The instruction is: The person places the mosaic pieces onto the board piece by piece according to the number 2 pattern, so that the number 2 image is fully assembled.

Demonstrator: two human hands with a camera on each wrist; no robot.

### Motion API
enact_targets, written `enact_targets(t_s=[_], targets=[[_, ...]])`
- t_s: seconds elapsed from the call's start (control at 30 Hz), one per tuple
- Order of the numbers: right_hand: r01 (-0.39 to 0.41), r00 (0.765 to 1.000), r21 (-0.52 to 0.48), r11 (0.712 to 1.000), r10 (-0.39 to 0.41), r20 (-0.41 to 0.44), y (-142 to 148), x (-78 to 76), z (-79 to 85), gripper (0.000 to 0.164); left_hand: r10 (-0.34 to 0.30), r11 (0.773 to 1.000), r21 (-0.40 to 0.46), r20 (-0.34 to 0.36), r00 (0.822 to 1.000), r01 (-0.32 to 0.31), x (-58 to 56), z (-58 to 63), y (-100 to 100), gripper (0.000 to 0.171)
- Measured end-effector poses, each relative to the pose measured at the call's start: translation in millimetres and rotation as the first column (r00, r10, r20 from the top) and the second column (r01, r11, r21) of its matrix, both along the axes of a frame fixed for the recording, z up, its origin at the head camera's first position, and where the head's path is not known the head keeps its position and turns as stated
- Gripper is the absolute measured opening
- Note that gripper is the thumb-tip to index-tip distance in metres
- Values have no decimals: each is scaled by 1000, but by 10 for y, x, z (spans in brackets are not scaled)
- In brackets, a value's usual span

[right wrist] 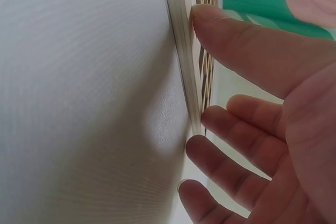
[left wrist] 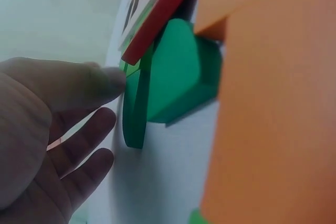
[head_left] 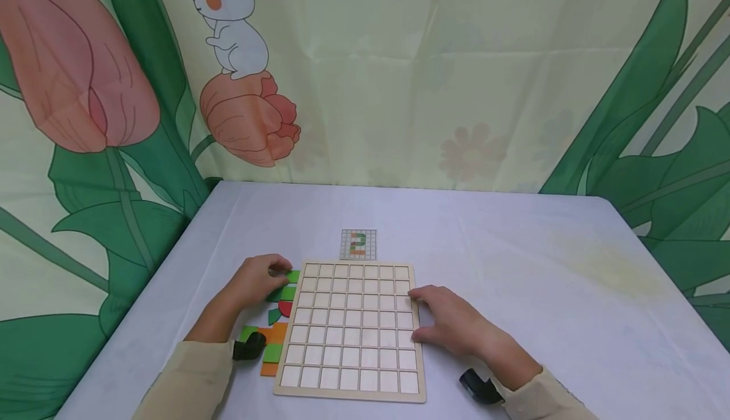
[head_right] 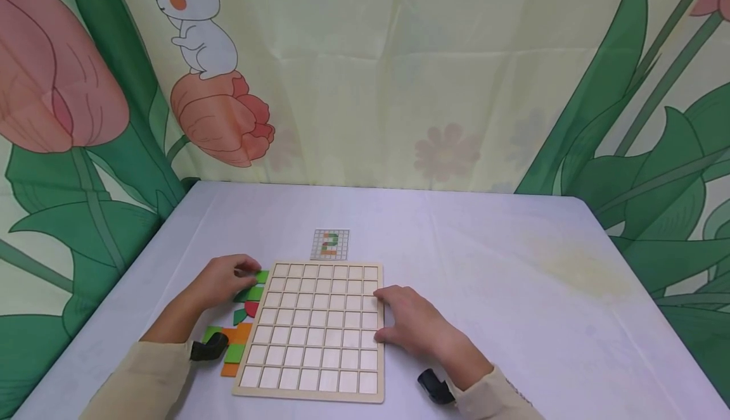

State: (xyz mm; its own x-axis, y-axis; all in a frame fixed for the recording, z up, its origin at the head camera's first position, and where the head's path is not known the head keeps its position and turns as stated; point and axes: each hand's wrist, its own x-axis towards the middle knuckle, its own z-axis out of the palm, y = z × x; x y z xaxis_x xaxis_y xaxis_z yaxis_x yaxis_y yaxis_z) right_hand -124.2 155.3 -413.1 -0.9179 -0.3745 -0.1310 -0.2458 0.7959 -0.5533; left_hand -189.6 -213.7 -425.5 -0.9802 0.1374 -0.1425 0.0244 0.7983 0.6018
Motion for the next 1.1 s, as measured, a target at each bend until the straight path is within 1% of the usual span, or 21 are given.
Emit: enact_targets(t_s=[0.33,0.5,0.7,0.87,1.1], targets=[[-14,1000,0,1000,14,-10,0,-5,5,65,15,1000,-13,-7,1000,-15,-45,-31,-24,33],[-8,1000,10,1000,8,-6,-8,-11,13,66,19,1000,-16,-19,1000,-20,-59,-36,-31,32],[0,1000,14,1000,0,1,-13,-18,20,66,-4,999,-32,-42,999,2,-68,-22,-39,34],[9,1000,21,1000,-9,15,-17,-15,17,66,19,999,-31,-30,999,-20,-73,-25,-37,31],[3,1000,30,1000,-3,20,-14,-10,18,66,12,998,-54,-17,1000,-13,-68,-38,-28,32]])
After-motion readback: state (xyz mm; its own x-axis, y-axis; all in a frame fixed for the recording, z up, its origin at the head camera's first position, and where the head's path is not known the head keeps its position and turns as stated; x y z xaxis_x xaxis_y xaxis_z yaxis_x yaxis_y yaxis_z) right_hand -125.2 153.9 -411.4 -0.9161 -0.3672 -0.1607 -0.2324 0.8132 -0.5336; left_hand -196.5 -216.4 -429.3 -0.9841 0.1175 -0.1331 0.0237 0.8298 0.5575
